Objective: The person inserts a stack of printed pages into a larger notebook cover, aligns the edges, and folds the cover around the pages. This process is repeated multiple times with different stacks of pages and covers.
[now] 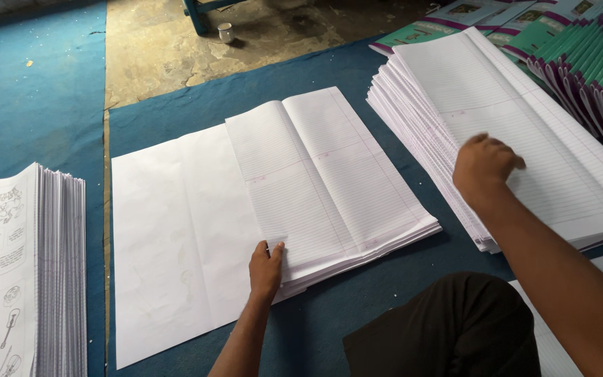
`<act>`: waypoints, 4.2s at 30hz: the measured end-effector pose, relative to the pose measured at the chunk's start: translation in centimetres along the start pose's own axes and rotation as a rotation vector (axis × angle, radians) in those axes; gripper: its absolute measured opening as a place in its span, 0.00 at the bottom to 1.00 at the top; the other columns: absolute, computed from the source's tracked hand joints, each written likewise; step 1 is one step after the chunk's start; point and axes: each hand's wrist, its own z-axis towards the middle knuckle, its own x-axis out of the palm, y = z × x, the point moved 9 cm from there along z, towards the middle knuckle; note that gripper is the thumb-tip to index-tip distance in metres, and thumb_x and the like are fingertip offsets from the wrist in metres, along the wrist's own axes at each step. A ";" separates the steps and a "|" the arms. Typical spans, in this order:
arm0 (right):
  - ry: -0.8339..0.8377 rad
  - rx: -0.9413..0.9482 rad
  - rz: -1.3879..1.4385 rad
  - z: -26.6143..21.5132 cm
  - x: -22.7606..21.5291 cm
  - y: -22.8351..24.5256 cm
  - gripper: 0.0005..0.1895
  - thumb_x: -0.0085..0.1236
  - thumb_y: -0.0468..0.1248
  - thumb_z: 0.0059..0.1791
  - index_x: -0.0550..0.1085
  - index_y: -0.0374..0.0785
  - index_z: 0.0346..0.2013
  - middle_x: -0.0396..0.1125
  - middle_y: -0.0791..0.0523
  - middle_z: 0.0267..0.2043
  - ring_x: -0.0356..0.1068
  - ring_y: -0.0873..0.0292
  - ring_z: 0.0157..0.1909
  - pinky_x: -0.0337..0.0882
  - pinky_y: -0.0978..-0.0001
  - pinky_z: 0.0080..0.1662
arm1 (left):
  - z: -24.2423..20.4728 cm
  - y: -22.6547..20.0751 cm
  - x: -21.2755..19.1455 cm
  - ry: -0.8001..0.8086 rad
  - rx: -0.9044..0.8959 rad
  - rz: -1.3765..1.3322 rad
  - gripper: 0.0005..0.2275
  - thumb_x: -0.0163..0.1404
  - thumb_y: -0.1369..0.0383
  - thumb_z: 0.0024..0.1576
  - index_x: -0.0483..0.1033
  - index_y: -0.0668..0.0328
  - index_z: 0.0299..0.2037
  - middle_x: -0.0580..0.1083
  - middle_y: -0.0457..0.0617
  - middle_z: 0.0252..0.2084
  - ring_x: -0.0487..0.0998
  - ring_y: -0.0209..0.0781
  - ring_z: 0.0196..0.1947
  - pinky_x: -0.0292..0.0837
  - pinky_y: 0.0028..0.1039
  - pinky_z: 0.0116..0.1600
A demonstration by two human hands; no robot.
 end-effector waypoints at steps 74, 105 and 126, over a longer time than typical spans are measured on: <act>0.299 -0.170 1.123 5.0 8.8 14.0 0.37 0.56 0.45 0.51 0.58 0.28 0.70 0.57 0.36 0.69 0.60 0.41 0.70 0.65 0.52 0.65 | -2.2 -1.8 -0.5 -0.004 -0.090 -0.032 0.15 0.50 0.62 0.59 0.76 0.68 0.46 0.78 0.55 0.33 0.79 0.42 0.31 0.75 0.34 0.40; 0.359 -0.119 1.153 4.9 10.4 13.8 0.37 0.57 0.44 0.51 0.59 0.27 0.69 0.60 0.37 0.67 0.63 0.42 0.68 0.66 0.53 0.64 | -4.1 -4.5 0.4 0.236 -0.276 -0.445 0.22 0.51 0.70 0.53 0.67 0.74 0.57 0.74 0.63 0.42 0.82 0.51 0.38 0.83 0.37 0.40; 0.278 -0.166 1.155 7.4 13.3 14.4 0.38 0.61 0.46 0.49 0.62 0.27 0.67 0.60 0.38 0.66 0.62 0.42 0.67 0.66 0.53 0.62 | -6.5 -12.5 3.4 0.368 -0.090 -0.523 0.16 0.48 0.76 0.54 0.69 0.72 0.52 0.76 0.60 0.42 0.83 0.49 0.40 0.85 0.33 0.46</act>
